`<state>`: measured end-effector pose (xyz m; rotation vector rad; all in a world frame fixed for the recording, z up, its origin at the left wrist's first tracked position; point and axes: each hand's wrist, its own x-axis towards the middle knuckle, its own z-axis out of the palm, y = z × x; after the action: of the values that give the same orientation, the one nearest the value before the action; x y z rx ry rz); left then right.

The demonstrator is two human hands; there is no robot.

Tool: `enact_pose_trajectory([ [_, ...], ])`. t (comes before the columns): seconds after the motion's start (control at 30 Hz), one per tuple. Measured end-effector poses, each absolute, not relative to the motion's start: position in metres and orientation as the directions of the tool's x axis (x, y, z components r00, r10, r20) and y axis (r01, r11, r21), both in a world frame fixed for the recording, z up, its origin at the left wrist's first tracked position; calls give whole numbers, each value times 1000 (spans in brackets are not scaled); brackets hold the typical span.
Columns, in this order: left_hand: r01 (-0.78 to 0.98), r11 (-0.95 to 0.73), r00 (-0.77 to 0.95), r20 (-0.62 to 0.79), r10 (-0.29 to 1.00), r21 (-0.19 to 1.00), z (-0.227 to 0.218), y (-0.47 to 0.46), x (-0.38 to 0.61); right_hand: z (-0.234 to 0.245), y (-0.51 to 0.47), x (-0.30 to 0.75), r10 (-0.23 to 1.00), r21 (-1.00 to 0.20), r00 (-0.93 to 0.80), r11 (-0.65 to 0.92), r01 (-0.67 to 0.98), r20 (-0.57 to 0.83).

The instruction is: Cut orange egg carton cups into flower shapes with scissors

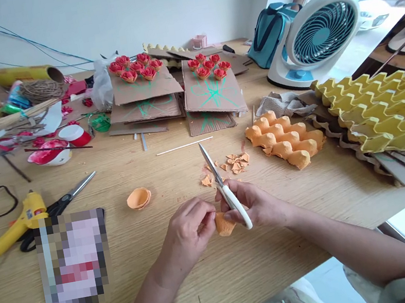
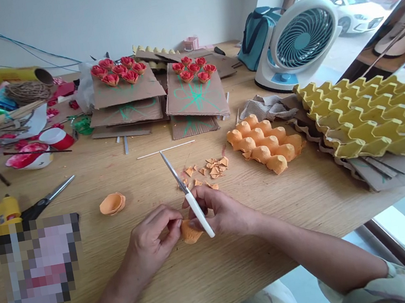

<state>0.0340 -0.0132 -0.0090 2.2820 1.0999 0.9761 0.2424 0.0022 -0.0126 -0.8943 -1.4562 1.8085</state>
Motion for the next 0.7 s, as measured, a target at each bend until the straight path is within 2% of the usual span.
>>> enact_pose_trajectory([
  [0.13,476,-471,322,351,879,743,-8,-13,34,-14,2,244,819,-981,-568,-167,-100,-82],
  [0.43,395,-388,319,272,908,833,-9,-12,30,-14,6,245,824,-944,-554,-267,-194,-119],
  [0.63,463,-520,337,400,852,718,-4,-17,32,-12,5,243,816,-937,-565,-283,-206,-122],
  [0.7,475,-516,332,398,855,713,-3,-18,34,-12,5,242,812,-938,-572,-278,-209,-113],
])
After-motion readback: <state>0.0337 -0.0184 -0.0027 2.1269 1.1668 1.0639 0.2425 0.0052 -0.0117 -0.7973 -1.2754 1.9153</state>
